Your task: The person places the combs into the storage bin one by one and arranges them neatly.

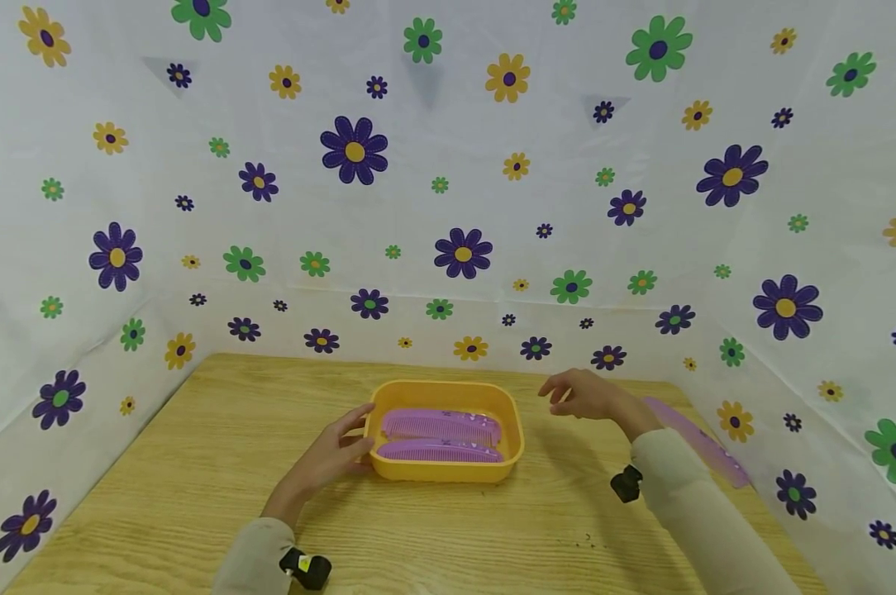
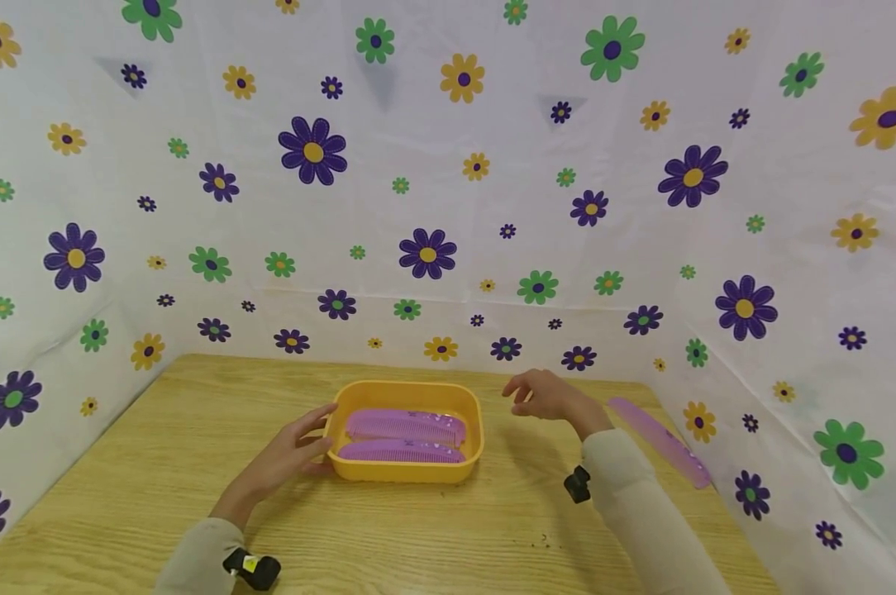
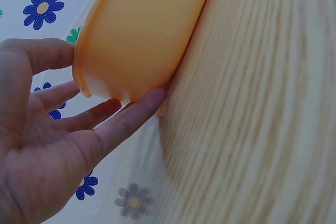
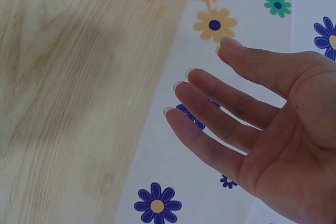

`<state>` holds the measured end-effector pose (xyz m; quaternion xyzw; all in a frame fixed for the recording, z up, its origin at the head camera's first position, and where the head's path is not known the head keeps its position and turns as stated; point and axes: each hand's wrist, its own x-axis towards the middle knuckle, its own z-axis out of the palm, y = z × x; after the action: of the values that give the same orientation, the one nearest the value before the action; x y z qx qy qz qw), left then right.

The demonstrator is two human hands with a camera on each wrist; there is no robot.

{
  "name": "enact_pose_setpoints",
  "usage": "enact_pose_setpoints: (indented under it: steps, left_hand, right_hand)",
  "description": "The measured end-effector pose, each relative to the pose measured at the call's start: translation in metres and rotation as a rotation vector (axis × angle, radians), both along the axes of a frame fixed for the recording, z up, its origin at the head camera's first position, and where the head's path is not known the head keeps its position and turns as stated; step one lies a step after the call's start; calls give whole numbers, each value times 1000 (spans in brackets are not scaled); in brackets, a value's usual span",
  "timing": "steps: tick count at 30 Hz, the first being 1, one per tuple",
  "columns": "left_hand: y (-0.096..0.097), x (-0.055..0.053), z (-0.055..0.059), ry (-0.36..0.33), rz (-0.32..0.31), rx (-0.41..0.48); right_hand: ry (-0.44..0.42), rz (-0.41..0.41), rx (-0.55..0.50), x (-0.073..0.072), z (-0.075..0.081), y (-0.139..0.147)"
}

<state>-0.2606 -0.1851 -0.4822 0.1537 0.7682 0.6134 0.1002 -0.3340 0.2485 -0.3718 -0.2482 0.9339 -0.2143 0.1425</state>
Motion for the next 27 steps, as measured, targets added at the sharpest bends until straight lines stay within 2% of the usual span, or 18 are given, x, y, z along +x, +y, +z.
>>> enact_pose_setpoints:
  steps: [12, 19, 27]
  left_hand:
    - [1, 1, 1, -7, 12, -7]
    - [0, 1, 3, 2, -10, 12]
    - [0, 0, 1, 1, -2, -2]
  right_hand:
    - [3, -31, -16, 4, -7, 29]
    - [16, -2, -51, 6, -11, 43]
    - [19, -14, -42, 9, -12, 55]
